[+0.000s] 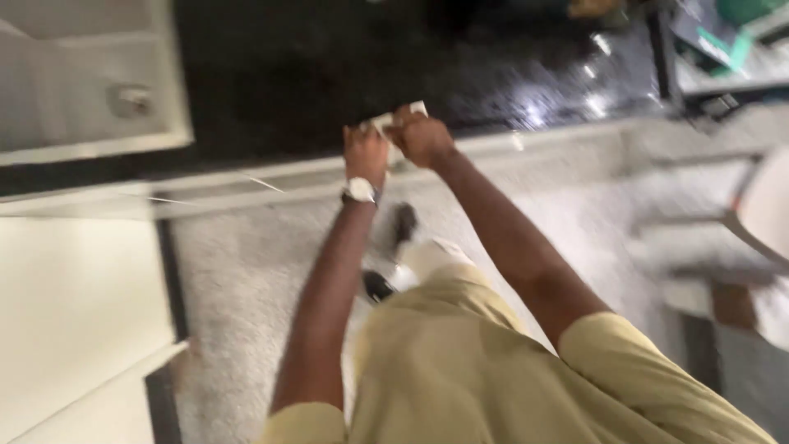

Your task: Cleaning a microwave and the surrounding countertop with a cloth.

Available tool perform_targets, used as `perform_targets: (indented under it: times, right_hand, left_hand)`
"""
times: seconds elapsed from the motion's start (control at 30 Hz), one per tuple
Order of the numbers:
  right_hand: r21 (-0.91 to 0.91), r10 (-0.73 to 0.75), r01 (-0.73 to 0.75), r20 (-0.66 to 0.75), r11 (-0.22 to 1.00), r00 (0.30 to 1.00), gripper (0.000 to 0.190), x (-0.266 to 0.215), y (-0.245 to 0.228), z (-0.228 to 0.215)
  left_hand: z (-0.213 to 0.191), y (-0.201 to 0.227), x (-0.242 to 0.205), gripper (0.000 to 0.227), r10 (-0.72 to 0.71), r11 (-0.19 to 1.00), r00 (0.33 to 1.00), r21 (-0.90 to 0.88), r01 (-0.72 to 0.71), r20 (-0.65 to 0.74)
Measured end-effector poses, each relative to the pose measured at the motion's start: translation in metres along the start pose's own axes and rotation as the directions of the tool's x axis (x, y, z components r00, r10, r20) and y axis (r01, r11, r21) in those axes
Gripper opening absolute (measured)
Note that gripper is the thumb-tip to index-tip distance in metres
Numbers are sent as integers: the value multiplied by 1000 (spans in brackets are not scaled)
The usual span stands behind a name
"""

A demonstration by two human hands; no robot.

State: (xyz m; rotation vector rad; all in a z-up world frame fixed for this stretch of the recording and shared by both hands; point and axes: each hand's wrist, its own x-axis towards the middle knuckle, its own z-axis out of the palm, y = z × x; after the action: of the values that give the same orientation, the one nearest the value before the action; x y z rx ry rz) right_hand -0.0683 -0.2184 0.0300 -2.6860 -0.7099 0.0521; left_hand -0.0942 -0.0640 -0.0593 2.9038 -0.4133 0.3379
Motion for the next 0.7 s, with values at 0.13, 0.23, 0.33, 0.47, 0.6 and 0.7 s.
perform_targets:
  times: [0.13, 0.23, 0.33, 0.47, 0.6, 0.7]
  right_hand:
    - [-80, -88, 93, 55, 992, 995, 26, 58, -41, 52]
    - [-86, -75, 81, 74, 993, 994, 28, 60, -61, 52]
    - [-79, -81, 86, 63, 993, 995, 33, 54, -68, 45]
    - [-96, -237, 226, -126, 969, 963, 29, 29, -42, 7]
    - [-115, -291, 274, -177, 955, 940, 34, -12, 56, -7]
    - [-74, -244, 234, -224, 969, 943, 32, -66, 145, -40]
  left_hand:
    - [-14, -71, -6, 16, -142, 969, 986, 189, 157, -89]
    - [-28, -80, -14, 16, -230, 959, 973, 162, 231, -26]
    - [-26, -80, -13, 16, -225, 960, 974, 167, 224, -16]
    - [-19, -49, 3, 16, -133, 964, 989, 241, 113, 68]
    - [-13, 32, 55, 24, -82, 985, 997, -152, 83, 10]
    - [29, 131, 92, 14, 9, 1000, 973, -29, -3, 231]
